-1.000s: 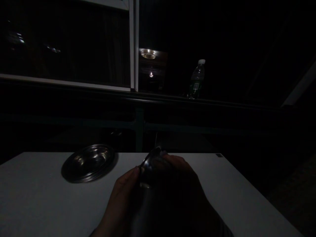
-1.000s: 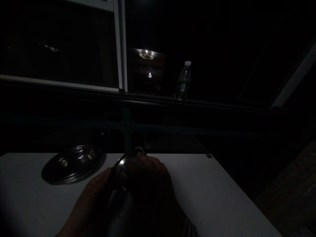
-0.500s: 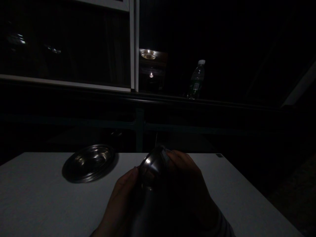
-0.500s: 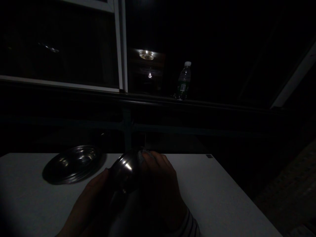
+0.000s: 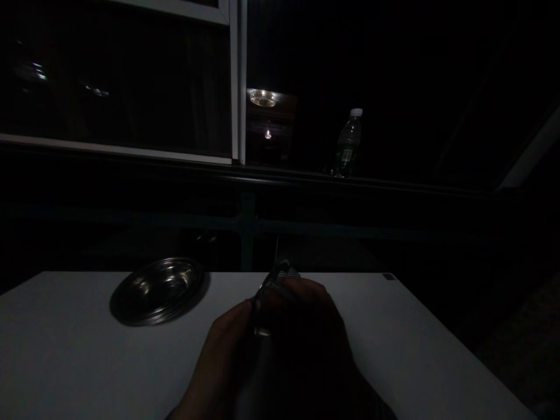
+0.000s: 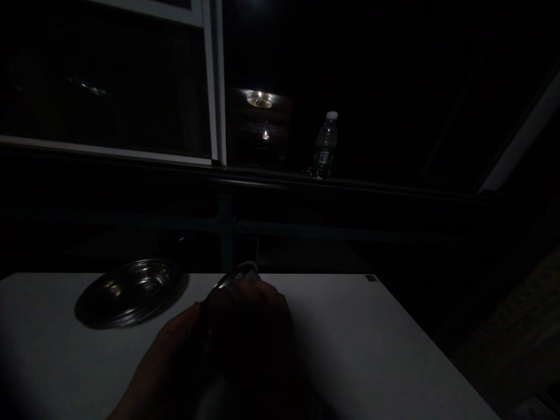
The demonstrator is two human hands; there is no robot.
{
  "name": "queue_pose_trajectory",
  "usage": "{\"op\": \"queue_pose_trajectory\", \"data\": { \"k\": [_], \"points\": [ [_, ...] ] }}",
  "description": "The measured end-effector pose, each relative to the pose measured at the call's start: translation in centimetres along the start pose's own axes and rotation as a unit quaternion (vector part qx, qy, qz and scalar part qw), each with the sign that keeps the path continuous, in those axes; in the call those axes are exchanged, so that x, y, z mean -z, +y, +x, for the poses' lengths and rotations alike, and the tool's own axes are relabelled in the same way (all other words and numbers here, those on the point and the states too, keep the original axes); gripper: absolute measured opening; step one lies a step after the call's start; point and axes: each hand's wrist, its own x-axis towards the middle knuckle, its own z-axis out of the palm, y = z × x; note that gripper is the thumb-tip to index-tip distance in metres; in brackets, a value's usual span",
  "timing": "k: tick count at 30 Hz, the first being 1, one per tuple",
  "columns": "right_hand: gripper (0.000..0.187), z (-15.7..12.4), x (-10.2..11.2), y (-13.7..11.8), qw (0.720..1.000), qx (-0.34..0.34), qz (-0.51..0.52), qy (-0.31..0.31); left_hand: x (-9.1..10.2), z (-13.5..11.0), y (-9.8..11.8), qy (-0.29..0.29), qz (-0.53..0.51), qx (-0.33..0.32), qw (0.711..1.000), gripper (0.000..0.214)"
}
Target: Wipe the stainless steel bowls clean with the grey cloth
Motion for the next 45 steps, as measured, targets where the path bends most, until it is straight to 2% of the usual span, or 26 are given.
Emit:
{"op": "queue_pose_trajectory", "data": {
  "k": [3, 5, 9, 12, 15, 19, 24, 26, 30, 33, 37, 39, 45],
  "points": [
    [0.035, 0.0, 0.1, 2.1, 0.998, -0.023, -0.025, -0.050, -0.3, -0.5, -0.2, -0.020, 0.061, -0.005, 0.998, 0.026],
    [0.034, -0.1, 0.1, 2.6, 0.997, -0.033, -0.026, -0.065, -0.4, -0.6, -0.2, -0.027, 0.081, -0.008, 0.996, 0.025],
    [0.026, 0.0, 0.0, 0.7, 1.000, -0.010, -0.005, 0.017, 0.0, -0.2, -0.3, -0.027, 0.061, -0.010, 0.998, 0.026],
    [0.024, 0.1, 0.0, -0.4, 1.000, -0.011, -0.007, -0.010, 0.3, 0.2, -0.3, -0.014, 0.025, -0.009, 1.000, 0.021],
    [0.026, 0.4, 0.0, 0.4, 0.997, -0.058, -0.005, -0.056, 0.0, -0.1, -0.2, -0.013, 0.044, -0.003, 0.999, 0.021],
    [0.026, 0.6, 0.1, 1.5, 0.996, -0.073, -0.014, -0.058, -0.5, -0.5, 0.0, -0.021, 0.080, -0.014, 0.996, 0.026],
    [0.024, 0.3, 0.1, 0.3, 0.999, -0.012, 0.001, -0.048, -0.1, 0.0, -0.1, -0.021, 0.043, -0.015, 0.999, 0.022],
    [0.026, 0.2, -0.1, 0.5, 0.999, -0.026, -0.005, -0.046, 0.0, 0.0, -0.1, -0.018, 0.037, -0.009, 0.999, 0.022],
    [0.028, 0.4, -0.4, 1.9, 0.992, -0.083, -0.021, -0.091, -0.5, -0.3, -0.2, -0.022, 0.069, -0.010, 0.997, 0.026],
    [0.022, 0.3, -0.4, 1.7, 0.991, -0.073, -0.004, -0.113, -0.5, -0.2, -0.3, -0.029, 0.053, 0.011, 0.998, 0.025],
    [0.023, 0.1, -0.6, -0.2, 0.997, -0.014, 0.018, -0.071, 0.0, 0.2, -0.5, -0.009, -0.013, 0.021, 1.000, 0.020],
    [0.022, 0.1, -0.7, -0.5, 0.998, -0.009, 0.018, -0.058, 0.2, 0.3, -0.5, -0.004, -0.023, 0.023, 0.999, 0.019],
    [0.027, 0.5, -1.1, 1.7, 0.997, -0.042, -0.022, -0.055, -0.2, 0.0, -0.4, -0.032, 0.039, -0.009, 0.999, 0.023]
  ]
}}
